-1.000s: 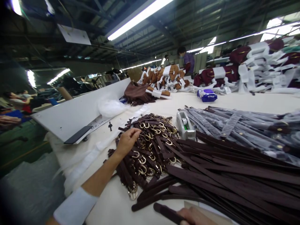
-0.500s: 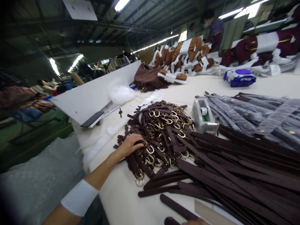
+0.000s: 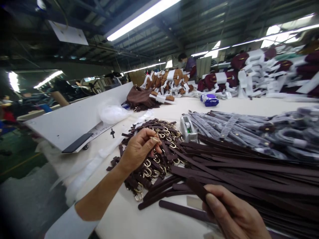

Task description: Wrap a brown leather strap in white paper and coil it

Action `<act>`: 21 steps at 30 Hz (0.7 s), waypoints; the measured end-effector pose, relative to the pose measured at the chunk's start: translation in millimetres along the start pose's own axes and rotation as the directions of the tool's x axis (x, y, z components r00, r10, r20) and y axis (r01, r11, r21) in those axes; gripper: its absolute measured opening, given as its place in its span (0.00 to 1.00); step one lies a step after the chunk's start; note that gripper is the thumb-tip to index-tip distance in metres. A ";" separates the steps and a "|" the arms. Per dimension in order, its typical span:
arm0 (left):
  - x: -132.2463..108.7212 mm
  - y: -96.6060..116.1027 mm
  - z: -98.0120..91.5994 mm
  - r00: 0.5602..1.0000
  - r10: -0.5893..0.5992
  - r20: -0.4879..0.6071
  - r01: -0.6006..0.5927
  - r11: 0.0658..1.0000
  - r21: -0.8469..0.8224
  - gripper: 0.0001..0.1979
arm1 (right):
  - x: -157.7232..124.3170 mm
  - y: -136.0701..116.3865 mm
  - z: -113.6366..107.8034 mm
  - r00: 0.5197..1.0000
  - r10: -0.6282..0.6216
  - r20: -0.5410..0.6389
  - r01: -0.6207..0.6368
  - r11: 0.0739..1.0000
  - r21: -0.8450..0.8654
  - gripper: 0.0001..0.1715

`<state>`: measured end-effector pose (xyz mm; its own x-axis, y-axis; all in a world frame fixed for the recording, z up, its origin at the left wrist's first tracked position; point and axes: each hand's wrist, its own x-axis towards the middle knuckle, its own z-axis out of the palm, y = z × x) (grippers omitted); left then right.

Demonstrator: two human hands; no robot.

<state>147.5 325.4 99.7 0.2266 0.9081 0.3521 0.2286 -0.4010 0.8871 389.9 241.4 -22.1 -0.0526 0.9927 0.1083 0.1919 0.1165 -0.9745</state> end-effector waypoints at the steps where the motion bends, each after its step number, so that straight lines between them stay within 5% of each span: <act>1: -6.1 5.1 16.5 1.000 0.009 -0.021 -0.009 1.000 0.010 0.10 | -0.8 -12.1 -1.6 0.999 0.027 0.044 -0.029 0.999 0.033 0.19; 4: -30.4 18.0 58.5 0.997 0.049 -0.066 -0.043 0.995 0.095 0.10 | -3.4 -43.4 -1.3 0.981 0.076 0.178 -0.110 0.976 0.188 0.21; 9: -69.4 35.6 100.5 0.997 0.043 0.061 -0.049 0.993 0.109 0.17 | -14.0 -59.2 -3.3 0.961 0.169 0.218 -0.256 0.842 0.475 0.22; 15: -96.3 38.9 127.9 0.968 0.053 0.245 -0.050 0.999 -0.019 0.17 | -36.1 -60.5 -15.7 0.997 0.065 0.041 -0.077 0.810 0.581 0.14; 18: -102.1 37.4 137.5 0.974 -0.054 0.219 0.081 0.990 -0.116 0.13 | -44.0 -62.6 -14.7 0.984 -0.164 -0.073 0.177 0.951 0.254 0.21; 21: -103.0 34.7 144.0 0.946 -0.207 0.251 0.283 0.905 -0.318 0.10 | -46.6 -65.1 -14.9 0.912 -0.398 -0.100 0.364 0.897 -0.252 0.15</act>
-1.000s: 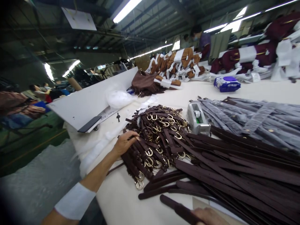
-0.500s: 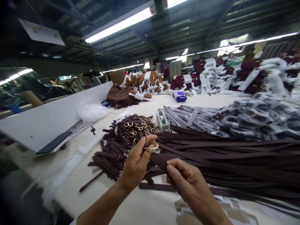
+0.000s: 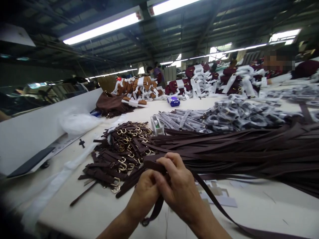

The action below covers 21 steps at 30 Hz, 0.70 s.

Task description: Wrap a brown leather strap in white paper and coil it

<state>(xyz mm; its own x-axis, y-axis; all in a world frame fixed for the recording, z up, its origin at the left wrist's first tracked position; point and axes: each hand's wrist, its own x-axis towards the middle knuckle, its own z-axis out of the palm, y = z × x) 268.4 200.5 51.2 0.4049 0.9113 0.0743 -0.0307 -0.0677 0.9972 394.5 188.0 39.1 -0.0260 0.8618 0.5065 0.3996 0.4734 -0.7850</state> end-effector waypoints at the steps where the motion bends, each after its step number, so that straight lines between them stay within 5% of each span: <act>1: 0.9 -1.8 0.8 0.998 -0.060 -0.007 0.059 0.994 -0.088 0.11 | 0.5 -0.3 -2.1 0.999 -0.027 -0.030 0.024 0.995 -0.093 0.12; 4: 3.5 -9.0 1.8 0.976 -0.217 -0.020 0.203 0.938 -0.282 0.15 | 2.2 0.3 -13.0 0.988 0.000 -0.152 -0.021 0.991 -0.135 0.14; 8: 6.9 -17.5 6.6 0.972 -0.233 0.006 0.220 0.908 -0.358 0.15 | -0.5 2.7 -20.1 0.998 0.004 -0.067 -0.009 0.997 -0.078 0.12; 11: 9.6 -17.3 13.5 0.994 -0.105 0.022 0.106 0.951 -0.289 0.11 | -4.6 3.7 -14.3 0.982 -0.172 -0.075 0.144 0.947 -0.287 0.18; 13: 10.7 -14.2 17.3 0.998 -0.046 0.039 0.053 0.979 -0.199 0.09 | -6.2 2.8 -11.4 0.972 -0.224 -0.070 0.177 0.895 -0.409 0.11; 21: 8.6 -3.7 20.0 0.986 0.063 0.155 -0.084 0.988 0.133 0.08 | -11.0 4.6 -31.6 0.973 -0.200 0.116 0.231 0.824 -0.518 0.20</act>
<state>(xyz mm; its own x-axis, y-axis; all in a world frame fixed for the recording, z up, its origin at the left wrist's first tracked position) 290.3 200.5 48.2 0.5387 0.8314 0.1360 0.0570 -0.1970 0.9787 425.5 174.9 41.2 -0.2118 0.7649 0.6083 0.7975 0.4950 -0.3448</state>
